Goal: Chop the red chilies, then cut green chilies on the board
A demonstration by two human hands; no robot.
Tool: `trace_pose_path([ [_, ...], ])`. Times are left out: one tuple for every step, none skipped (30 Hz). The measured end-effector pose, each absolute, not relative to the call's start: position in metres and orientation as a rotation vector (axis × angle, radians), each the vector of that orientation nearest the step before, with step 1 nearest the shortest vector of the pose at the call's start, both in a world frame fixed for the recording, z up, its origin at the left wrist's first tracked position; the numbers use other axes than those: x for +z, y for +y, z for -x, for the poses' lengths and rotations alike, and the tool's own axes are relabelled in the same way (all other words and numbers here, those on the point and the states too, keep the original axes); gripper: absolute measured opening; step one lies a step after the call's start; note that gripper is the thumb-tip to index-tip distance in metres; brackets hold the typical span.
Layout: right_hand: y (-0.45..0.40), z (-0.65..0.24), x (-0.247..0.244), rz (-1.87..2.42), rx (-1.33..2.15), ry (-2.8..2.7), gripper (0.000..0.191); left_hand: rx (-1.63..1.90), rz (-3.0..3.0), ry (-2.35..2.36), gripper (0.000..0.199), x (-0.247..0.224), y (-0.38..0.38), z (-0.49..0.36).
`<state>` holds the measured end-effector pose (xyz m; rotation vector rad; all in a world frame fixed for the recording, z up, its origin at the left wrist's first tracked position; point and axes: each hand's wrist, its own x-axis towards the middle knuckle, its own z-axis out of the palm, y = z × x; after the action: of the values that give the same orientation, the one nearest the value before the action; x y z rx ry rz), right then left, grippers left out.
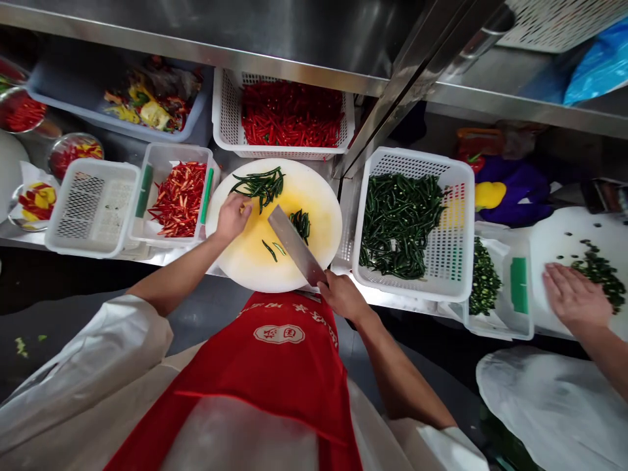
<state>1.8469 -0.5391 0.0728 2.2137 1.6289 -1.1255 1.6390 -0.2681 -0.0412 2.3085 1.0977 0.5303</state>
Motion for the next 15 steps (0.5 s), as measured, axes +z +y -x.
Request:
trace_pose_path([
  [-0.542,-1.845,0.077,-2.156,-1.142,1.66,0.026,0.52,-2.291,1.181,0.028,-0.04,-0.252,-1.648],
  [-0.543,-1.843,0.08,-2.091,-1.16,1.692,0.026,0.479,-2.283,1.23,0.029,-0.039,-0.237,-1.658],
  [-0.543,-1.839,0.081,-2.03,-1.176,1.722,0.025,0.411,-2.282,1.258,0.028,-0.037,-0.224,-1.667],
  [-0.543,-1.836,0.082,-1.981,-1.187,1.744,0.025,0.329,-2.28,1.279,0.025,-0.036,-0.215,-1.675],
  [-0.542,-1.833,0.081,-1.952,-1.193,1.75,0.025,0.257,-2.27,1.305,0.02,-0.034,-0.208,-1.681],
  [-0.54,-1.83,0.079,-1.947,-1.199,1.741,0.025,0.216,-2.256,1.328,0.017,-0.03,-0.204,-1.683],
  [-0.539,-1.829,0.077,-1.966,-1.203,1.72,0.026,0.22,-2.246,1.332,0.016,-0.027,-0.203,-1.683],
  [-0.538,-1.829,0.074,-2.008,-1.2,1.689,0.026,0.267,-2.247,1.302,0.018,-0.022,-0.205,-1.679],
  [-0.537,-1.829,0.071,-2.063,-1.191,1.649,0.027,0.333,-2.26,1.227,0.022,-0.018,-0.21,-1.672],
  [-0.536,-1.83,0.068,-2.125,-1.179,1.611,0.027,0.386,-2.284,1.101,0.026,-0.014,-0.217,-1.662],
  [-0.535,-1.83,0.066,-2.184,-1.17,1.577,0.027,0.401,-2.31,0.935,0.029,-0.011,-0.227,-1.65],
  [-0.534,-1.83,0.065,-2.233,-1.166,1.551,0.026,0.366,-2.333,0.746,0.031,-0.01,-0.238,-1.638],
  [-0.533,-1.83,0.064,-2.269,-1.166,1.534,0.026,0.288,-2.348,0.563,0.031,-0.01,-0.249,-1.626],
  [-0.531,-1.828,0.064,-2.289,-1.172,1.522,0.025,0.194,-2.354,0.413,0.031,-0.012,-0.261,-1.616],
  [-0.529,-1.825,0.064,-2.294,-1.181,1.519,0.025,0.119,-2.355,0.336,0.029,-0.014,-0.272,-1.608],
])
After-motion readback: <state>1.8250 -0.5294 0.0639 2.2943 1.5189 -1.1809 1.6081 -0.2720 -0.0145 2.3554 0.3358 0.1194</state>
